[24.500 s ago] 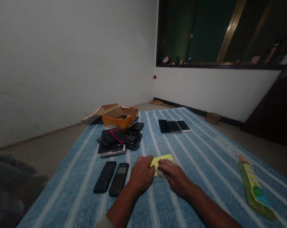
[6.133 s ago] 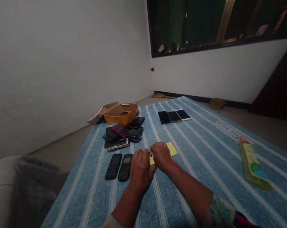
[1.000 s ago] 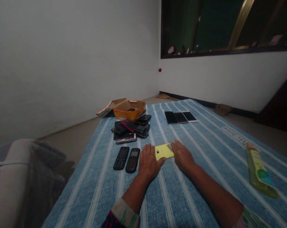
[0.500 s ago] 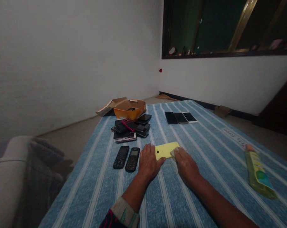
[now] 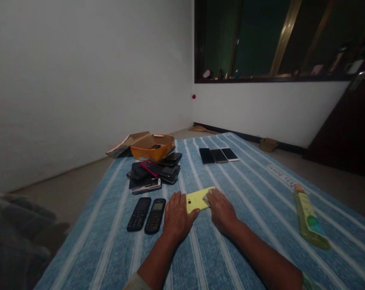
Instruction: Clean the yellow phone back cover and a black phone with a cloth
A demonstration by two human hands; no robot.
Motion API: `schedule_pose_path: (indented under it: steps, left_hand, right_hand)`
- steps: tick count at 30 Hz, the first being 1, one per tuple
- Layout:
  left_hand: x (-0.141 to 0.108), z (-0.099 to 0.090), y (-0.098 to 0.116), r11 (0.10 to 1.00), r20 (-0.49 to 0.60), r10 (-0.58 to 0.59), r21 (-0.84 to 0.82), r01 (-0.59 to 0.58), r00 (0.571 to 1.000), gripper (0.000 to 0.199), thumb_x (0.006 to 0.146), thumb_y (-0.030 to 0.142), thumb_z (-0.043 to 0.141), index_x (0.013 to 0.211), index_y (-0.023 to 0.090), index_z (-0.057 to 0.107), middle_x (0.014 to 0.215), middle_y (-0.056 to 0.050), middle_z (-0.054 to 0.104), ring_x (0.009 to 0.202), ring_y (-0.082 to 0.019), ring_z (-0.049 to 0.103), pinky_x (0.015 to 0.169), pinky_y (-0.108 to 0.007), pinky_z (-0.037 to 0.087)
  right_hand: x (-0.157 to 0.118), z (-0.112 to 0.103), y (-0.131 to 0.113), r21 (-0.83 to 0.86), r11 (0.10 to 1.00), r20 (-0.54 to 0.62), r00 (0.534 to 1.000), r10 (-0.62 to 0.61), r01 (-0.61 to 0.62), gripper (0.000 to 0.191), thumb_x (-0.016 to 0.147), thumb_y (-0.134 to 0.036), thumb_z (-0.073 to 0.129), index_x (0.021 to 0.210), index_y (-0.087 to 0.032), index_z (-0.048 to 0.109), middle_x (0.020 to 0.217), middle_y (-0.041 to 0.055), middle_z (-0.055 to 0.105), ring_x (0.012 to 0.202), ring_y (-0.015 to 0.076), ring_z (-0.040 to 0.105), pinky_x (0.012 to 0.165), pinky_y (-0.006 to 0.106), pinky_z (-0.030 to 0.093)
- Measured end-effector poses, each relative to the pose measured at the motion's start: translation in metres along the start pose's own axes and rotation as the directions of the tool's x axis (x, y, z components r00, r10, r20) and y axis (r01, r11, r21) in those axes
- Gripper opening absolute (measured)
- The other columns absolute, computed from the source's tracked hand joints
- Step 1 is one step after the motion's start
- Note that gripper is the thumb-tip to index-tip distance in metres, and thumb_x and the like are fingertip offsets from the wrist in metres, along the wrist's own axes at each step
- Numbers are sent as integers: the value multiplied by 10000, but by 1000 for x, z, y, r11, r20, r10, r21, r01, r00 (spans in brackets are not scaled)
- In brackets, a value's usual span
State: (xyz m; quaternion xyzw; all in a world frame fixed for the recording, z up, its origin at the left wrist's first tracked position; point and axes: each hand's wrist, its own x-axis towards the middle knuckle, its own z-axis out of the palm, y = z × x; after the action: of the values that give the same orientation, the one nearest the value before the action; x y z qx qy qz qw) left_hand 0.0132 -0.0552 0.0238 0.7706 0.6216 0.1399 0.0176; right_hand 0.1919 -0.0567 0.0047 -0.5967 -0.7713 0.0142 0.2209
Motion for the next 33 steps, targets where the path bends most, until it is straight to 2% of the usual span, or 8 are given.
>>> schedule_pose_path:
  steps: [3, 6, 9, 12, 18, 22, 27, 33]
  left_hand:
    - [0, 5, -4, 1000, -14, 11, -3, -11, 1000, 560, 871, 442, 542, 1298, 82, 497, 1441, -211, 460, 1373, -359, 379, 1119, -502, 313]
    - [1, 12, -10, 1000, -56, 18, 6, -18, 998, 536, 870, 399, 531, 1311, 96, 494, 1429, -198, 484, 1373, -344, 392, 1108, -497, 337]
    - [2, 20, -16, 1000, -86, 25, 5, -24, 996, 545, 855, 376, 530, 1325, 103, 485, 1423, -198, 493, 1365, -344, 409, 1111, -504, 338]
    - [3, 23, -20, 998, -104, 42, -31, -46, 994, 620, 859, 415, 524, 1383, 98, 426, 1426, -200, 489, 1365, -345, 407, 1108, -509, 341]
    - [3, 21, -18, 998, -109, 43, -30, -46, 993, 608, 853, 396, 542, 1398, 158, 418, 1423, -167, 492, 1354, -326, 417, 1098, -492, 346]
    - [2, 20, -17, 999, -97, 33, -22, -35, 995, 584, 854, 374, 532, 1388, 156, 435, 1425, -172, 489, 1357, -328, 414, 1104, -486, 334]
    - [1, 21, -18, 998, -141, 50, -34, -56, 989, 543, 872, 366, 513, 1385, 209, 432, 1403, -141, 512, 1341, -307, 437, 1096, -483, 347]
    - [2, 15, -17, 998, -90, 70, 0, -70, 994, 536, 876, 378, 525, 1355, 140, 488, 1412, -194, 495, 1340, -345, 437, 1087, -498, 367]
  right_hand:
    - [21, -2, -12, 63, 997, 46, 998, -51, 48, 275, 873, -100, 475, 1099, -161, 619, 1186, 123, 606, 1110, 220, 517, 995, 353, 363]
    - [38, 4, -29, 117, 981, 99, 981, -169, 158, 158, 884, -179, 526, 1013, -167, 616, 1084, 96, 614, 1040, 215, 514, 966, 339, 350]
    - [46, 13, -39, 137, 963, 90, 966, -244, 230, 165, 926, -176, 472, 1011, -169, 613, 1058, 83, 612, 1011, 204, 510, 937, 320, 350]
    - [48, 17, -40, 153, 954, 77, 959, -272, 259, 195, 948, -207, 458, 1073, -168, 602, 1049, 81, 610, 978, 203, 509, 898, 314, 361]
    - [48, 14, -41, 141, 971, 103, 972, -210, 195, 197, 952, -192, 450, 1026, -163, 630, 973, 74, 619, 936, 198, 526, 851, 300, 374]
    - [48, 14, -45, 150, 977, 73, 983, -167, 155, 223, 949, -161, 439, 1035, -172, 644, 1000, 72, 634, 969, 195, 538, 878, 298, 373]
    - [51, 14, -49, 119, 988, 48, 994, -101, 95, 250, 926, -132, 436, 1048, -153, 654, 1023, 88, 656, 976, 210, 561, 898, 312, 377]
    - [55, 16, -48, 118, 990, 43, 995, -88, 82, 247, 927, -150, 431, 1069, -166, 631, 1041, 91, 650, 978, 215, 562, 882, 320, 388]
